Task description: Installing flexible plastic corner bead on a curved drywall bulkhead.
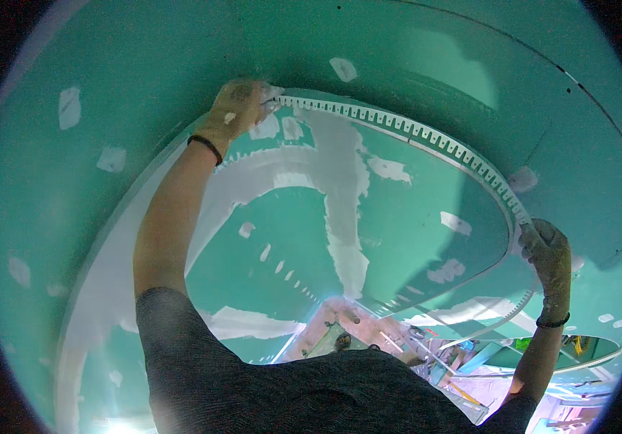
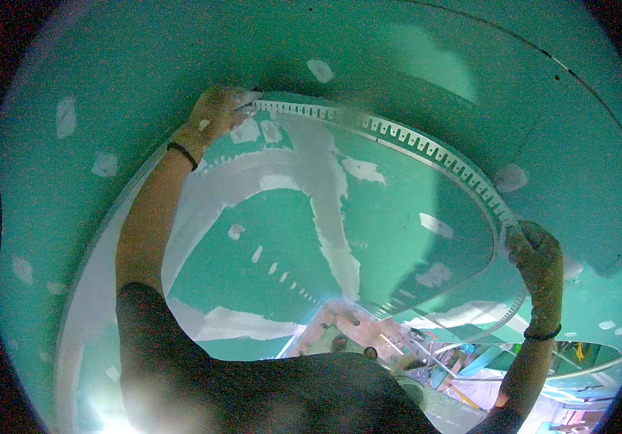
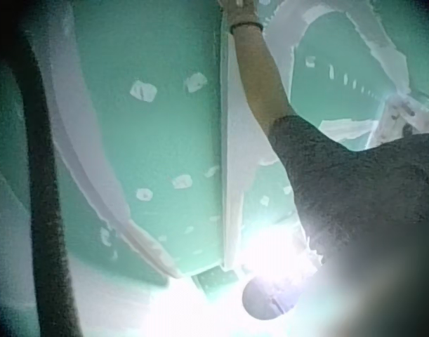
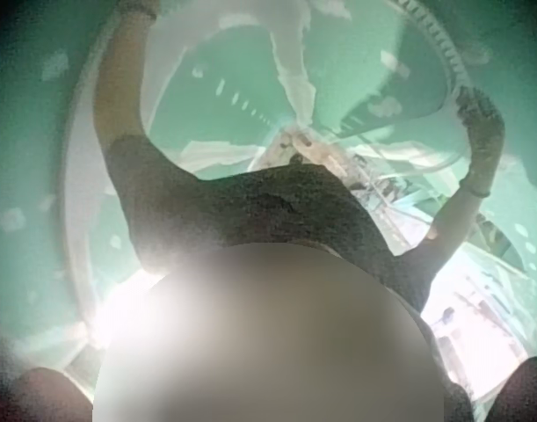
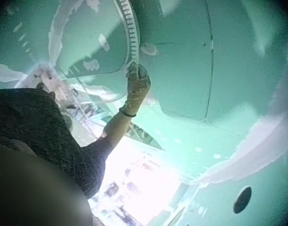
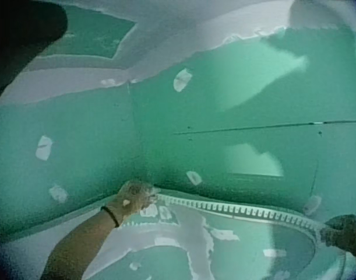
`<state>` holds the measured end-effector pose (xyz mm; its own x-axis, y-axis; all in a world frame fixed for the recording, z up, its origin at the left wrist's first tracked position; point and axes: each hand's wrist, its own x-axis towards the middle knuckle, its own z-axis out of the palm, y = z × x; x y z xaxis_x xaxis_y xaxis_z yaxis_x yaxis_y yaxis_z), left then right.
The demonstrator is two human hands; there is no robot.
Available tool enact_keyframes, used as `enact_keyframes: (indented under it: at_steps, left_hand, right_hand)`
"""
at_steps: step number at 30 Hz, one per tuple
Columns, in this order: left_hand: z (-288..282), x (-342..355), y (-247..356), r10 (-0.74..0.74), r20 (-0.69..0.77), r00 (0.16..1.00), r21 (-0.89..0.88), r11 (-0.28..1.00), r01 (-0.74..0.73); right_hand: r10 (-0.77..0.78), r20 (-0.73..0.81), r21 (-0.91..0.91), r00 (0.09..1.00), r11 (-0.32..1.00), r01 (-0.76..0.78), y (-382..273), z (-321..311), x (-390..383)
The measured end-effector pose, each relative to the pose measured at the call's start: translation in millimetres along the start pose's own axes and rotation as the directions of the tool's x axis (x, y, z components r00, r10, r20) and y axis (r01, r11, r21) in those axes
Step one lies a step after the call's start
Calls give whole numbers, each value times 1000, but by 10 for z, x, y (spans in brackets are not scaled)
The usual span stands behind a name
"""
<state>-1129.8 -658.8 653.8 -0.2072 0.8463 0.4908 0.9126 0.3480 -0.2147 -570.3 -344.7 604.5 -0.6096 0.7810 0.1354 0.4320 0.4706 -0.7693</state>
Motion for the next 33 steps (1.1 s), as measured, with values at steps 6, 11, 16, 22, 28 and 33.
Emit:
enact_keyframes:
  at_steps: [6,11,16,22,28,33]
  left_hand:
    - [-61,25,271,-153,73,985,184,973,138]
    - [117,-145,-10,57,-134,989,311,950,-12]
    - [78,-141,219,97,-198,976,406,914,-8]
    - [-42,-192,158,102,-219,970,313,949,-30]
    - [-378,-205,324,91,-122,988,296,954,-51]
    - [-655,-217,385,88,4,996,202,975,-87]
  right_hand:
    - [-69,-44,-97,997,993,65,-4,-14,-28]
    - [-81,-86,-68,993,995,75,-114,58,-172]
    - [-41,-95,-76,995,997,33,-58,29,-239]
    - [-52,-70,-139,996,989,42,-17,65,-346]
    - [-16,-55,-117,998,993,10,63,27,-456]
    - [-23,-65,-51,998,999,20,164,-11,-485]
